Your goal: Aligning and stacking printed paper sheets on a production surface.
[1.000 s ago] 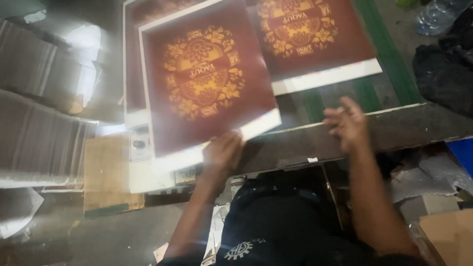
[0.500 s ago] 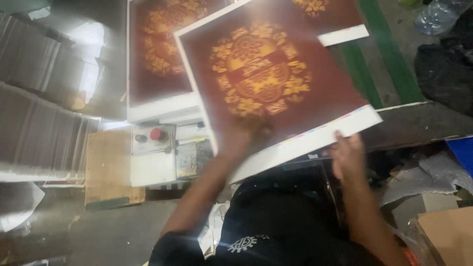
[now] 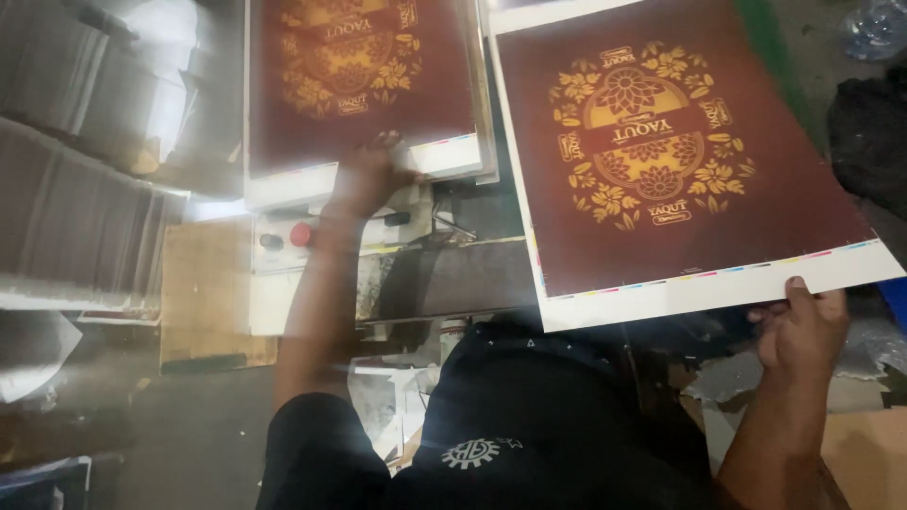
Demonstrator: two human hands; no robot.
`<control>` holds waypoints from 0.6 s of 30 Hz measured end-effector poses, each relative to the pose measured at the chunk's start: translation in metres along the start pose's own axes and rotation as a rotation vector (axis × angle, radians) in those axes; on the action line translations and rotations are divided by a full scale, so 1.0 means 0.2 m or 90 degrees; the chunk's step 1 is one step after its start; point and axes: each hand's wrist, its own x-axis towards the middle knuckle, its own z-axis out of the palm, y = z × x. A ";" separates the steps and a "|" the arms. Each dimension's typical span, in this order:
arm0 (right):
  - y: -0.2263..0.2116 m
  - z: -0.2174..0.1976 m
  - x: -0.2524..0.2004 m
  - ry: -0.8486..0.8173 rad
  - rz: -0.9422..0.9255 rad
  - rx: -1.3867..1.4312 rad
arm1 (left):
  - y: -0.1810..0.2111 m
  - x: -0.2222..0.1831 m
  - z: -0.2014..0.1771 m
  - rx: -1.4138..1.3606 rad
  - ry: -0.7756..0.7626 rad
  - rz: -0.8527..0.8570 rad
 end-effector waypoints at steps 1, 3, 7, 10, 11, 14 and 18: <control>0.01 0.00 0.01 -0.001 0.001 -0.002 | 0.05 0.03 -0.10 -0.001 -0.001 -0.002; 0.02 0.00 0.02 0.002 0.009 -0.017 | 0.15 0.08 -0.31 0.075 -0.184 0.005; 0.13 0.04 0.11 -0.031 0.013 0.002 | 0.14 0.03 -0.30 -0.083 0.061 0.068; 0.08 0.18 0.14 -0.054 0.019 -0.019 | 0.22 -0.01 -0.36 -0.086 0.200 -0.008; 0.07 0.21 0.15 -0.059 0.017 -0.025 | 0.23 -0.02 -0.37 -0.059 0.221 -0.030; 0.13 0.24 0.25 -0.062 0.007 -0.038 | 0.30 -0.08 -0.42 -0.032 0.237 -0.067; 0.18 0.31 0.42 -0.050 -0.004 -0.088 | 0.41 -0.15 -0.44 -0.109 0.231 -0.062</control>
